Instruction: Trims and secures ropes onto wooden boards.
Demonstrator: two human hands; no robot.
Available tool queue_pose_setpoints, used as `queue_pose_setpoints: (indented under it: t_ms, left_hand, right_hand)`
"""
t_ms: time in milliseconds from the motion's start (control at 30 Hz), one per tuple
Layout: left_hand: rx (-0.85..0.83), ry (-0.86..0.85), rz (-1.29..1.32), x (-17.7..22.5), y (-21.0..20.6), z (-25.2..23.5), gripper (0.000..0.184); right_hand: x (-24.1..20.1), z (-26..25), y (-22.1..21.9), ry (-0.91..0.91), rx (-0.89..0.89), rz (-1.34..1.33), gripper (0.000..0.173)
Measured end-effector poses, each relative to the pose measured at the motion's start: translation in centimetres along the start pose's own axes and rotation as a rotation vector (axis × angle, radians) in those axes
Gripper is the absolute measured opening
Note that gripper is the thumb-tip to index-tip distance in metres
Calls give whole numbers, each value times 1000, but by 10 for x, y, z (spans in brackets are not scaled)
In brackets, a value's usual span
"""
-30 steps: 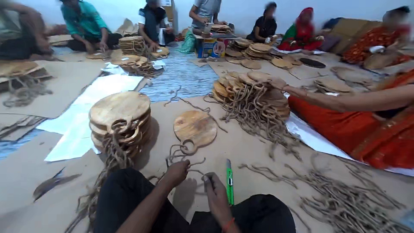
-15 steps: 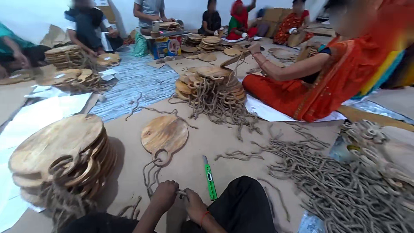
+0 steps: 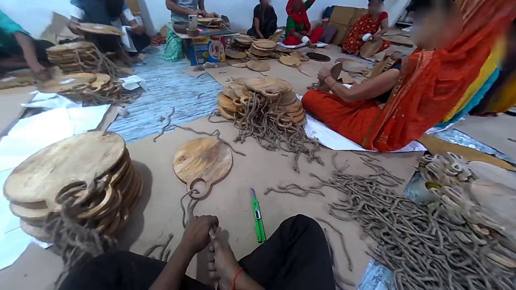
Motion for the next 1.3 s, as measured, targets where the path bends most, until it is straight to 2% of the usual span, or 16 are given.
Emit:
queue_pose_setpoints:
  t_ms: [67,100,200,267,333,400,533,667,767,900,967,1033,1167,1300]
  left_hand:
    - [-32,125,83,-15,4,-2,36]
    - [-22,139,164,-19,5,-2,38]
    - [69,59,461,-10,1,1,42]
    - [128,32,626,0,3,4,39]
    - [237,94,739,-4,13,7,33]
    - [397,198,816,-17,27,13,31]
    - [653,326,987,-34,50,35,28]
    - [717,417,1186,-40,42,47,29]
    - [714,423,1219,-44,42,44,28]
    - [767,377,1144,-46,49,43,25]
    - [769,325,1047,-43,54,43,25]
    - [722,248,916,-35,55,41,24]
    - [523,162,785,-22,42,33,32]
    - [464,224,711,-21,27,28,39]
  right_hand:
    - [-19,-31,23,250,-61,503,42]
    - [-28,-46,38,348,-62,642,43]
    - [-49,-76,96,505,133,686,37]
    - [-57,-81,121,473,317,597,34]
    - [-63,-77,131,486,503,606,33]
    - [-64,-75,136,450,635,696,42]
    - [-58,-81,138,231,700,862,66]
    - [-58,-93,140,160,718,882,67]
    - [-53,-101,136,209,594,786,70]
    - [-35,-93,115,333,274,343,47]
    - [-26,-75,99,259,95,221,44]
    - [-19,-61,85,183,-38,233,37]
    - [-16,-54,64,165,-147,232,43]
    - [-15,-52,54,249,-181,172,38]
Point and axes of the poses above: each hand's wrist, its own z-axis away from the middle knuckle, its own y-axis out of the back of the hand, x = y × z, the point moved 7 cm from there along -z, towards the middle knuckle, and after that the axes turned 7 degrees about x, right-handed, at the moved point
